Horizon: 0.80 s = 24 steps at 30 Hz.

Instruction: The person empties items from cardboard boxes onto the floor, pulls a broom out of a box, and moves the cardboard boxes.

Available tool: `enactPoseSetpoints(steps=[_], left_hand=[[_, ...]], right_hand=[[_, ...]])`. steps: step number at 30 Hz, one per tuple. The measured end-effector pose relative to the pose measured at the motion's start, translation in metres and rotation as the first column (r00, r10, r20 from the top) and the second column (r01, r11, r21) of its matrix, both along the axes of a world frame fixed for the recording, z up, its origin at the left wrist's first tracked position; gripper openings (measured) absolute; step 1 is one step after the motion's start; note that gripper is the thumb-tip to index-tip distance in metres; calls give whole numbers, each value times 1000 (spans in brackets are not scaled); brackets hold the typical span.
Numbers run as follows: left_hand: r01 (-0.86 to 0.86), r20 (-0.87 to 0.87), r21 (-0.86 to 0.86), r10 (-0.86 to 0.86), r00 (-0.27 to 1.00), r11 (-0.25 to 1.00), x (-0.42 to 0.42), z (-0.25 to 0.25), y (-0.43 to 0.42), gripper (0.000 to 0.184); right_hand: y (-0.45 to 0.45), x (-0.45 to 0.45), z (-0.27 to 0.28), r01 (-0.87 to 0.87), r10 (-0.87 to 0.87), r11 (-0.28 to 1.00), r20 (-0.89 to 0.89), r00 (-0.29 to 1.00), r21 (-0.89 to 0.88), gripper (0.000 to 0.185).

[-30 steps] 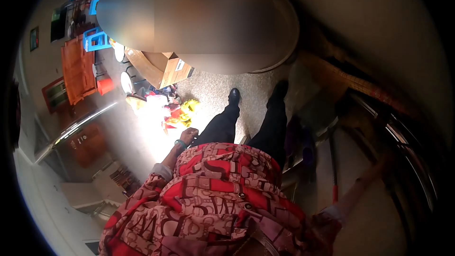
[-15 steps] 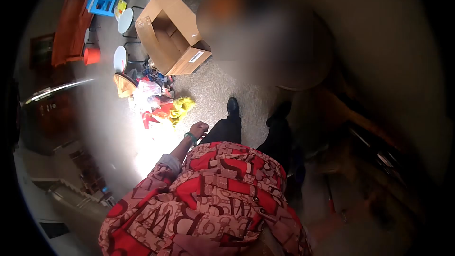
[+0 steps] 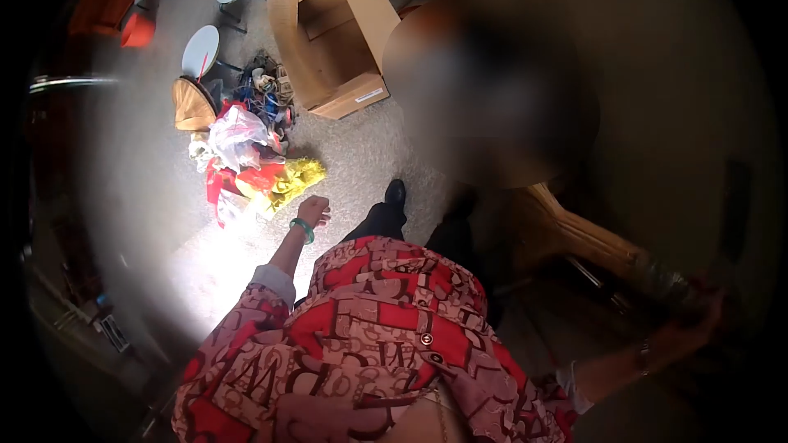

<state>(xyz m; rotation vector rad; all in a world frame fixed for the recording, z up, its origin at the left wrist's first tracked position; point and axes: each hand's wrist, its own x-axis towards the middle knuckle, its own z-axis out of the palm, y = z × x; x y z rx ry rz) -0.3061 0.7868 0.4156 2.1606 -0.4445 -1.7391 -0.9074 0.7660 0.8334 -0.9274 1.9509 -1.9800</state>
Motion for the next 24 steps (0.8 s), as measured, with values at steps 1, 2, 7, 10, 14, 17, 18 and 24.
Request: enactPoseSetpoints(steps=[1, 2, 7, 10, 14, 17, 18, 24], left_hand=[[-25, -50, -42, 23, 999, 999, -2, 3, -10, 20], [-54, -99, -81, 46, 994, 995, -10, 7, -21, 21], [-22, -455, -291, -119, 882, 956, -91, 56, -99, 28], [21, -601, -327, -225, 767, 945, -119, 104, -140, 40], [-410, -951, -70, 63, 303, 910, -147, 180, -223, 49], [-631, -970, 99, 217, 113, 769, -131, 192, -288, 46], [-749, -976, 132, 216, 15, 650, -121, 189, -306, 43], [-899, -833, 116, 534, 143, 422, -102, 122, -324, 26]], right_hand=[[-18, 9, 11, -15, 15, 1000, -11, 1000, -3, 33], [-37, 22, 22, -242, 247, 968, 82, 966, -66, 32], [-145, 100, 21, -738, 782, 619, 129, 609, -268, 29], [-192, 143, -8, -839, 919, 383, 68, 388, -386, 29], [-238, 274, -60, -768, 835, 526, 52, 548, -365, 34], [-251, 316, -106, -874, 934, 323, -23, 355, -364, 28], [-249, 329, -109, -904, 953, 286, -8, 304, -317, 25], [-250, 260, -181, -951, 820, -78, 562, 110, 299, 42]])
